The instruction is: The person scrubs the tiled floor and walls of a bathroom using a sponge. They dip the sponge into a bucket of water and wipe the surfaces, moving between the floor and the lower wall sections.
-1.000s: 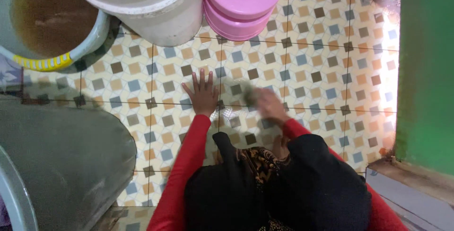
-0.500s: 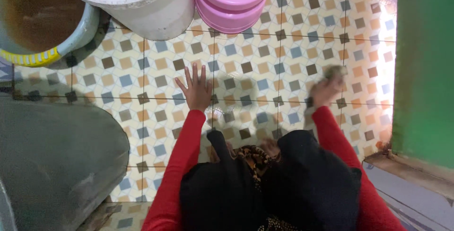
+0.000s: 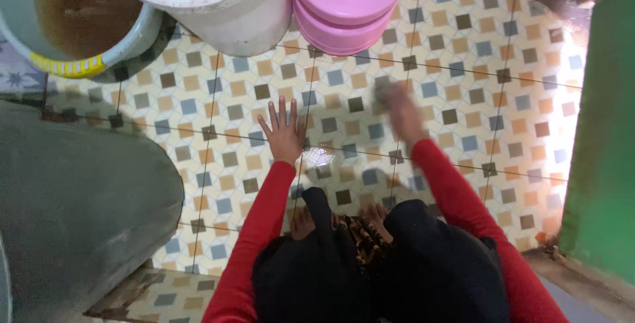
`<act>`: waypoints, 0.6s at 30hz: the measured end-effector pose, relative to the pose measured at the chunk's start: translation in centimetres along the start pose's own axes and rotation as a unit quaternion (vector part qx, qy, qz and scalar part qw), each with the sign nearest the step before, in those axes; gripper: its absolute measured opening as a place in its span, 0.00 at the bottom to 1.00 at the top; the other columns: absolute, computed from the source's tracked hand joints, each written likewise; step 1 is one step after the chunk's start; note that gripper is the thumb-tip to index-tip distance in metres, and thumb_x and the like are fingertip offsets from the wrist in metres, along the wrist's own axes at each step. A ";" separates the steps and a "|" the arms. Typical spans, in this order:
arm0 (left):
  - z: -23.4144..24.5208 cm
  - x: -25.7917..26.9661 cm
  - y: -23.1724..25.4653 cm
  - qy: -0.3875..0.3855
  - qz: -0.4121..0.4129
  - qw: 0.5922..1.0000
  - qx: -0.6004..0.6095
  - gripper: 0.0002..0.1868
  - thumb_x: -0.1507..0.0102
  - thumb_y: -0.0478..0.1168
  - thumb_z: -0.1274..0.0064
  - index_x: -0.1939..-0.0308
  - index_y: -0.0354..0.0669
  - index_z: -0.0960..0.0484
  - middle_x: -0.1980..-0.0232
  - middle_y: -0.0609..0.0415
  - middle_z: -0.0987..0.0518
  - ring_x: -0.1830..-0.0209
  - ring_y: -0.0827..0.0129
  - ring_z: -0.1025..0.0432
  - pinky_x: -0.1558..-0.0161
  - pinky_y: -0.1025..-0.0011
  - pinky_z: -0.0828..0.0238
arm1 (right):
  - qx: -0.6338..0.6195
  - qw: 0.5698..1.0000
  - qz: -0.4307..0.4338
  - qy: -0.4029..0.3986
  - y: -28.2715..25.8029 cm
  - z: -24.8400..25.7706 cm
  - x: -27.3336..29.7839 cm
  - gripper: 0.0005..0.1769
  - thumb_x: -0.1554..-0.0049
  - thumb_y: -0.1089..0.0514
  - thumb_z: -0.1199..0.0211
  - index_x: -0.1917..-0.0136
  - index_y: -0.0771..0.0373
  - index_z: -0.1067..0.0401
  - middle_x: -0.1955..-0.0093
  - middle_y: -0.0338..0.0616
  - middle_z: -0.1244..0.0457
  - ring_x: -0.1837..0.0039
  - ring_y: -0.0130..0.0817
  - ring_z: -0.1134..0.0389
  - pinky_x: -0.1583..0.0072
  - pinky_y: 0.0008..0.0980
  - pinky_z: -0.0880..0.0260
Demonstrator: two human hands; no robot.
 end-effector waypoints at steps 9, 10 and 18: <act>1.0 2.2 0.0 -0.052 -0.008 0.999 0.014 0.38 0.33 0.49 0.55 0.19 0.52 0.44 0.16 0.48 0.51 0.16 0.48 0.60 0.22 0.38 0.73 | 0.213 0.927 -0.144 0.273 14.6 10.6 1.3 0.25 0.42 0.66 0.44 0.30 0.67 0.30 0.31 0.66 0.39 0.34 0.63 0.36 0.34 0.52 0.35; 1.3 2.5 0.0 -0.041 -0.014 0.999 0.005 0.36 0.32 0.49 0.56 0.19 0.52 0.44 0.15 0.48 0.50 0.15 0.49 0.59 0.22 0.39 0.73 | 0.187 0.944 -0.119 0.244 13.7 8.9 0.1 0.25 0.41 0.66 0.45 0.30 0.67 0.30 0.31 0.64 0.39 0.32 0.62 0.37 0.32 0.53 0.36; 1.3 3.3 -0.1 -0.015 -0.037 0.999 0.001 0.32 0.28 0.51 0.62 0.19 0.53 0.43 0.15 0.49 0.49 0.15 0.49 0.59 0.21 0.40 0.71 | -0.066 0.989 0.119 -0.063 -6.4 -8.7 -4.4 0.25 0.40 0.64 0.48 0.29 0.62 0.34 0.27 0.60 0.40 0.25 0.63 0.43 0.27 0.55 0.43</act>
Point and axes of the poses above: each hand's wrist, its own x-axis away from the middle knuckle, its own z-axis out of the back of the hand, y = z × x, the point moved 10 cm from there along -x, towards the middle knuckle
